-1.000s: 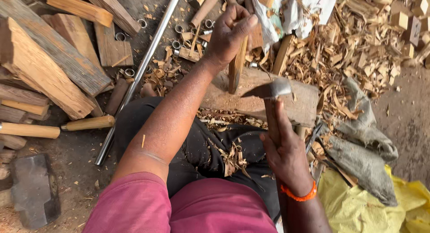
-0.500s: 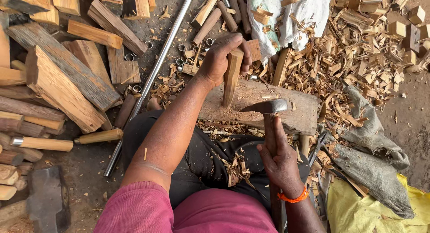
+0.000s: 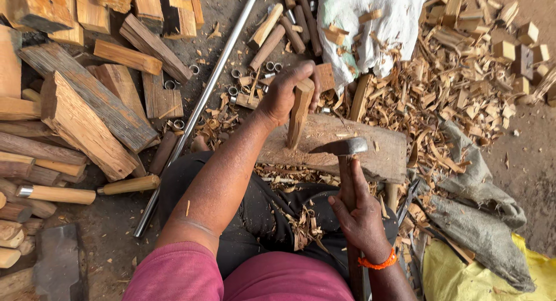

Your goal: The person sits on the ground and uses a hammer and chisel to carve small wooden blocks. They repeatedly strike the chisel to shape the wood, creating wood shavings that accumulate around the work area.

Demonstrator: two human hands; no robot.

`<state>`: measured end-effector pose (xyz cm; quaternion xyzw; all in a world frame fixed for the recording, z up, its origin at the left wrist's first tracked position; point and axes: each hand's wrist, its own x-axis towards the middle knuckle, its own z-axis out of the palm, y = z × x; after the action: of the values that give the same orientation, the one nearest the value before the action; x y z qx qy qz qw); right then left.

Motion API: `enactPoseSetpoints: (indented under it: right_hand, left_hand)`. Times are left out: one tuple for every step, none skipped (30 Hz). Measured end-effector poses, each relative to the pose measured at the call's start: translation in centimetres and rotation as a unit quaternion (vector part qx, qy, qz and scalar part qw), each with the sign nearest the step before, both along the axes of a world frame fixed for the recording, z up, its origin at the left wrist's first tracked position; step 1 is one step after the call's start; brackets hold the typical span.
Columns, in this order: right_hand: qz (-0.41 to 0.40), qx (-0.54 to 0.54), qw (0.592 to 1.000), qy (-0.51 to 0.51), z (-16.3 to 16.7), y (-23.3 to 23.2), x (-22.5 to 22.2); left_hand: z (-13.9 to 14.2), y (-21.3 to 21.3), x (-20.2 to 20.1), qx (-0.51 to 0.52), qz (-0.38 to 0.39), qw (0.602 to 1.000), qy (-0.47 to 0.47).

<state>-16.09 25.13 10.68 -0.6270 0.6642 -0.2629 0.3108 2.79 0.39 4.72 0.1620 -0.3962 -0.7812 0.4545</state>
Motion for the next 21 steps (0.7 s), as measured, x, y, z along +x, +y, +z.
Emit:
enactPoseSetpoints:
  right_hand:
    - [0.004, -0.008, 1.0, 0.013, -0.1, 0.0, 0.0]
    - [0.009, -0.024, 1.0, 0.007, -0.1, 0.0, -0.1]
    - [0.017, -0.038, 0.999, 0.0, -0.2, -0.1, -0.2]
    - [0.026, -0.051, 0.998, -0.006, -0.2, -0.1, -0.2]
    - [0.014, -0.032, 0.999, -0.009, -0.3, -0.1, -0.3]
    - [0.003, -0.013, 1.0, -0.012, -0.3, -0.1, -0.3]
    - [-0.01, 0.008, 1.0, -0.014, -0.4, -0.2, -0.3]
    - [-0.013, 0.01, 1.0, -0.012, -0.4, -0.2, -0.4]
    - [-0.017, 0.012, 1.0, -0.011, -0.5, -0.1, -0.4]
    - [-0.022, 0.014, 1.0, -0.009, -0.6, -0.1, -0.5]
    - [-0.016, 0.002, 1.0, -0.007, -0.6, -0.1, -0.5]
    - [-0.01, -0.01, 1.0, -0.005, -0.7, -0.1, -0.5]
    - [-0.006, -0.022, 1.0, -0.003, -0.7, -0.1, -0.6]
    - [-0.002, -0.041, 0.998, 0.041, -0.7, -0.1, -0.6]
    - [0.003, -0.059, 0.995, 0.086, -0.7, -0.1, -0.6]
    - [0.008, -0.078, 0.989, 0.129, -0.7, -0.1, -0.6]
    - [-0.011, -0.046, 0.994, 0.101, -0.7, -0.1, -0.6]
    - [-0.028, -0.015, 0.997, 0.073, -0.7, -0.1, -0.6]
    - [-0.046, 0.016, 0.998, 0.044, -0.7, -0.1, -0.6]
    - [-0.058, 0.028, 0.997, 0.041, -0.7, -0.2, -0.6]
    - [-0.071, 0.04, 0.996, 0.037, -0.6, -0.2, -0.5]
  left_hand:
    - [-0.1, 0.0, -0.1, 0.0, 0.002, 1.0, -0.004]
    - [-0.3, -0.1, -0.4, -0.012, 0.002, 1.0, -0.004]
    - [-0.4, -0.2, -0.6, -0.022, 0.005, 1.0, -0.005]
    - [-0.6, -0.3, -0.9, -0.032, 0.008, 0.999, -0.006]
    - [-0.7, -0.3, -1.1, -0.042, 0.012, 0.999, -0.012]
    - [-0.8, -0.4, -1.3, -0.051, 0.015, 0.998, -0.018]
    - [-0.9, -0.4, -1.5, -0.059, 0.018, 0.998, -0.024]
    - [-1.1, -0.5, -1.8, -0.057, 0.024, 0.998, -0.019]
    - [-1.1, -0.4, -2.0, -0.055, 0.029, 0.998, -0.013]
    - [-1.2, -0.4, -2.2, -0.052, 0.033, 0.998, -0.008]
    - [-1.3, -0.4, -2.3, -0.051, 0.035, 0.998, -0.009]
    - [-1.3, -0.4, -2.5, -0.049, 0.036, 0.998, -0.01]
    - [-1.3, -0.3, -2.7, -0.047, 0.036, 0.998, -0.011]
    - [-1.3, -0.3, -2.9, -0.035, 0.039, 0.999, -0.006]
    - [-1.4, -0.2, -3.2, -0.024, 0.042, 0.999, -0.002]
    - [-1.4, -0.1, -3.4, -0.013, 0.045, 0.999, 0.001]
    - [-1.4, -0.1, -3.6, -0.013, 0.058, 0.998, -0.011]
    - [-1.5, -0.1, -3.9, -0.014, 0.072, 0.997, -0.024]
    - [-1.6, -0.1, -4.1, -0.015, 0.085, 0.996, -0.036]
    - [-1.7, -0.2, -4.3, -0.034, 0.123, 0.99, -0.062]
    - [-1.9, -0.3, -4.5, -0.053, 0.159, 0.982, -0.088]
